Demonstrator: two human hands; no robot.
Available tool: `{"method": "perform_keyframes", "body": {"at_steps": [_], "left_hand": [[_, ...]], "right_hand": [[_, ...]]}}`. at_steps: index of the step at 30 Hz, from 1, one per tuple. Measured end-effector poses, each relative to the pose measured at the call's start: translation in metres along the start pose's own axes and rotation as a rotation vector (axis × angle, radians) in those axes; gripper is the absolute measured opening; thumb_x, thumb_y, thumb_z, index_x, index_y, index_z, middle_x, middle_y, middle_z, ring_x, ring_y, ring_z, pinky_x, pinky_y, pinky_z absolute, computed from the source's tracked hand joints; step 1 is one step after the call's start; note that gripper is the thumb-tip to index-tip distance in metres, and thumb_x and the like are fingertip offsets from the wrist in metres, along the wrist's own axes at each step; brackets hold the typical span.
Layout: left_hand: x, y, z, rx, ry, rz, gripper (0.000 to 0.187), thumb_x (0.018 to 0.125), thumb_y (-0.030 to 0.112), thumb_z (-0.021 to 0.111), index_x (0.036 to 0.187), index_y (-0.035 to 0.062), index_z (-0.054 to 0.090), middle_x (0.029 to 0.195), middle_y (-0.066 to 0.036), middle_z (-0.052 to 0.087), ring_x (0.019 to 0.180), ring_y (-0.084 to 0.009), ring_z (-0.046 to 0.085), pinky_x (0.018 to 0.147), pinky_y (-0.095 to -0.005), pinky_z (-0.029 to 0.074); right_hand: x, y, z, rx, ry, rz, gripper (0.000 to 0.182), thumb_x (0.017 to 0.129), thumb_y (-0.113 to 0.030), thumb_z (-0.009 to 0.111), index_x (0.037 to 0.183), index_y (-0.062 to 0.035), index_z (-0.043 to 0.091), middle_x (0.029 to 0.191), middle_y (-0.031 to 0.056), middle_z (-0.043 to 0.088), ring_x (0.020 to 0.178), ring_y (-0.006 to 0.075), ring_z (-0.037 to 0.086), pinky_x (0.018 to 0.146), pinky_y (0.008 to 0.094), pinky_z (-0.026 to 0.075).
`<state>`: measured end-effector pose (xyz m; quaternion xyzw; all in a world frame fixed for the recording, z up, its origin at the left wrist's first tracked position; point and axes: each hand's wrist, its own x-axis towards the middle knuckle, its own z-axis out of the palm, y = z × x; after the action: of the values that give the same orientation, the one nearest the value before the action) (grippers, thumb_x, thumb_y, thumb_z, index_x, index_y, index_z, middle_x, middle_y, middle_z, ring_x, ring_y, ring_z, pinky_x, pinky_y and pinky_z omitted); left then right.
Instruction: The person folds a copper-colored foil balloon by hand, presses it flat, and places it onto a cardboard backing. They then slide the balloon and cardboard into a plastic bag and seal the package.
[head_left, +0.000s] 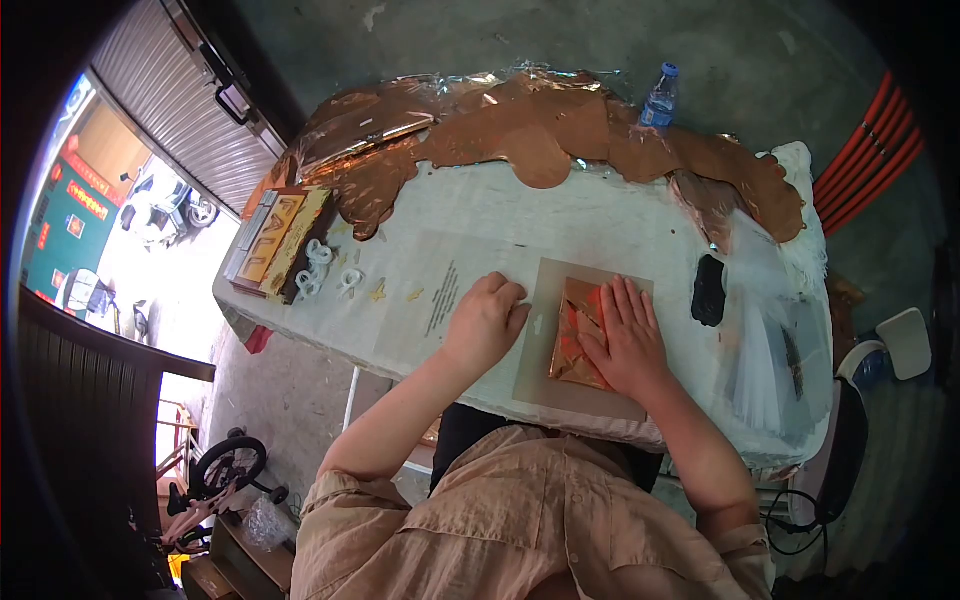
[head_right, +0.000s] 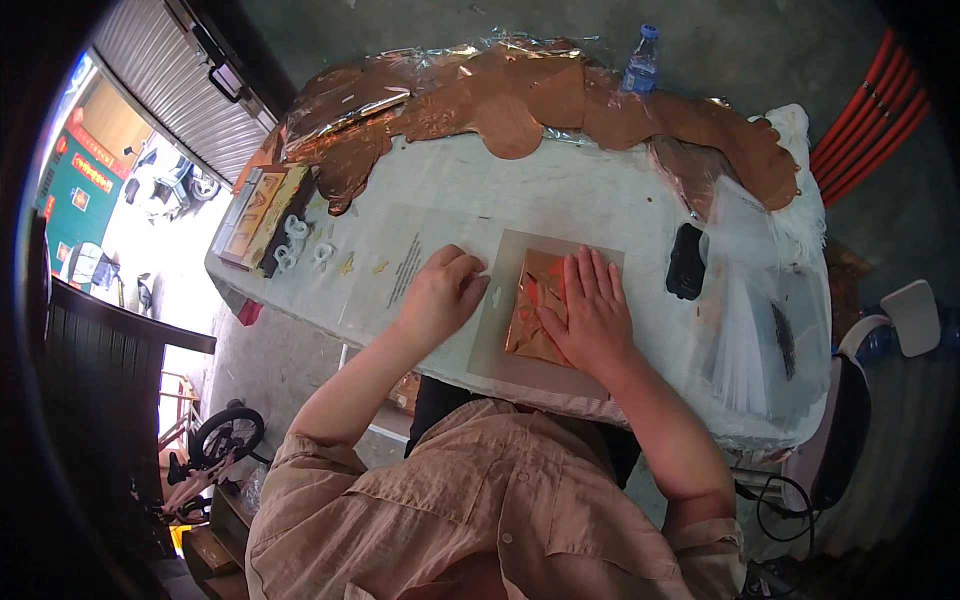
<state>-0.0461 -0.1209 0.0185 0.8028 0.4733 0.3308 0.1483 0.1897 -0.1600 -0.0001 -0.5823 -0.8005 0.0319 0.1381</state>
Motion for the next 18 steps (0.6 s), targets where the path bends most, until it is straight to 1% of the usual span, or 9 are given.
{"method": "perform_keyframes", "body": {"at_steps": [1, 3, 4, 6, 7, 9, 12, 15, 18], "left_hand": [[-0.001, 0.002, -0.004, -0.001, 0.000, 0.001, 0.012, 0.081, 0.010, 0.065, 0.090, 0.0014, 0.065, 0.088, -0.013, 0.061, 0.081, -0.0331, 0.061, 0.073, -0.0400, 0.050], [-0.003, 0.007, -0.011, 0.255, 0.001, -0.002, 0.014, 0.081, 0.013, 0.068, 0.089, 0.0030, 0.064, 0.091, -0.011, 0.059, 0.088, -0.0315, 0.059, 0.077, -0.0410, 0.047], [-0.003, 0.006, -0.011, 0.255, -0.002, -0.003, 0.014, 0.081, 0.013, 0.068, 0.089, 0.0030, 0.064, 0.091, -0.011, 0.059, 0.088, -0.0315, 0.059, 0.077, -0.0410, 0.047], [-0.003, 0.004, -0.011, 0.217, -0.046, -0.096, 0.016, 0.080, 0.016, 0.070, 0.089, 0.0046, 0.063, 0.093, -0.010, 0.058, 0.091, -0.0305, 0.058, 0.079, -0.0416, 0.045], [-0.004, 0.002, -0.011, 0.218, -0.045, -0.098, 0.016, 0.080, 0.016, 0.070, 0.089, 0.0046, 0.063, 0.093, -0.010, 0.058, 0.091, -0.0305, 0.058, 0.079, -0.0416, 0.045], [-0.004, -0.003, -0.006, 0.120, -0.012, -0.070, 0.017, 0.079, 0.013, 0.070, 0.090, 0.0033, 0.062, 0.091, -0.011, 0.058, 0.088, -0.0315, 0.058, 0.077, -0.0415, 0.046], [-0.002, -0.007, -0.002, 0.041, -0.027, -0.041, 0.017, 0.079, 0.011, 0.070, 0.090, 0.0018, 0.061, 0.089, -0.013, 0.058, 0.084, -0.0327, 0.059, 0.075, -0.0409, 0.047], [0.001, -0.005, 0.002, -0.049, -0.036, -0.055, 0.014, 0.078, 0.009, 0.069, 0.087, 0.0029, 0.059, 0.086, -0.013, 0.056, 0.086, -0.0334, 0.057, 0.077, -0.0423, 0.046], [0.003, -0.005, 0.003, -0.025, -0.042, -0.016, 0.015, 0.079, 0.007, 0.069, 0.089, 0.0003, 0.061, 0.088, -0.015, 0.058, 0.082, -0.0340, 0.059, 0.074, -0.0398, 0.049]], "right_hand": [[0.000, 0.000, -0.001, -0.001, 0.001, 0.001, 0.076, 0.092, -0.045, 0.052, 0.144, 0.0065, 0.031, 0.150, 0.0259, 0.030, 0.144, 0.0347, 0.024, 0.118, 0.0484, 0.013], [0.000, -0.001, -0.002, 0.013, -0.012, 0.012, 0.076, 0.092, -0.045, 0.051, 0.144, 0.0065, 0.031, 0.150, 0.0260, 0.031, 0.144, 0.0348, 0.024, 0.118, 0.0487, 0.014], [-0.001, -0.002, -0.003, 0.015, -0.014, 0.013, 0.076, 0.092, -0.045, 0.051, 0.144, 0.0065, 0.031, 0.150, 0.0260, 0.031, 0.144, 0.0348, 0.024, 0.118, 0.0487, 0.014], [0.001, -0.003, -0.006, -0.006, -0.066, 0.028, 0.075, 0.094, -0.042, 0.050, 0.147, 0.0042, 0.026, 0.153, 0.0231, 0.026, 0.145, 0.0331, 0.020, 0.119, 0.0457, 0.011], [0.001, -0.003, -0.006, -0.005, -0.067, 0.026, 0.075, 0.094, -0.042, 0.050, 0.147, 0.0042, 0.026, 0.153, 0.0231, 0.026, 0.145, 0.0331, 0.020, 0.119, 0.0457, 0.011], [0.000, -0.003, -0.006, 0.004, -0.068, 0.036, 0.075, 0.093, -0.042, 0.051, 0.147, 0.0040, 0.026, 0.153, 0.0231, 0.026, 0.145, 0.0331, 0.020, 0.119, 0.0458, 0.011], [0.000, -0.001, -0.003, -0.004, -0.054, 0.025, 0.075, 0.093, -0.041, 0.051, 0.147, 0.0041, 0.027, 0.153, 0.0231, 0.026, 0.145, 0.0330, 0.020, 0.119, 0.0459, 0.010], [0.001, -0.003, -0.007, 0.005, -0.072, 0.036, 0.074, 0.093, -0.041, 0.051, 0.147, 0.0038, 0.027, 0.154, 0.0228, 0.026, 0.145, 0.0329, 0.020, 0.119, 0.0459, 0.010], [0.001, -0.002, -0.005, 0.002, -0.072, 0.035, 0.074, 0.093, -0.041, 0.051, 0.147, 0.0041, 0.026, 0.154, 0.0229, 0.026, 0.145, 0.0331, 0.020, 0.119, 0.0460, 0.010]]}}
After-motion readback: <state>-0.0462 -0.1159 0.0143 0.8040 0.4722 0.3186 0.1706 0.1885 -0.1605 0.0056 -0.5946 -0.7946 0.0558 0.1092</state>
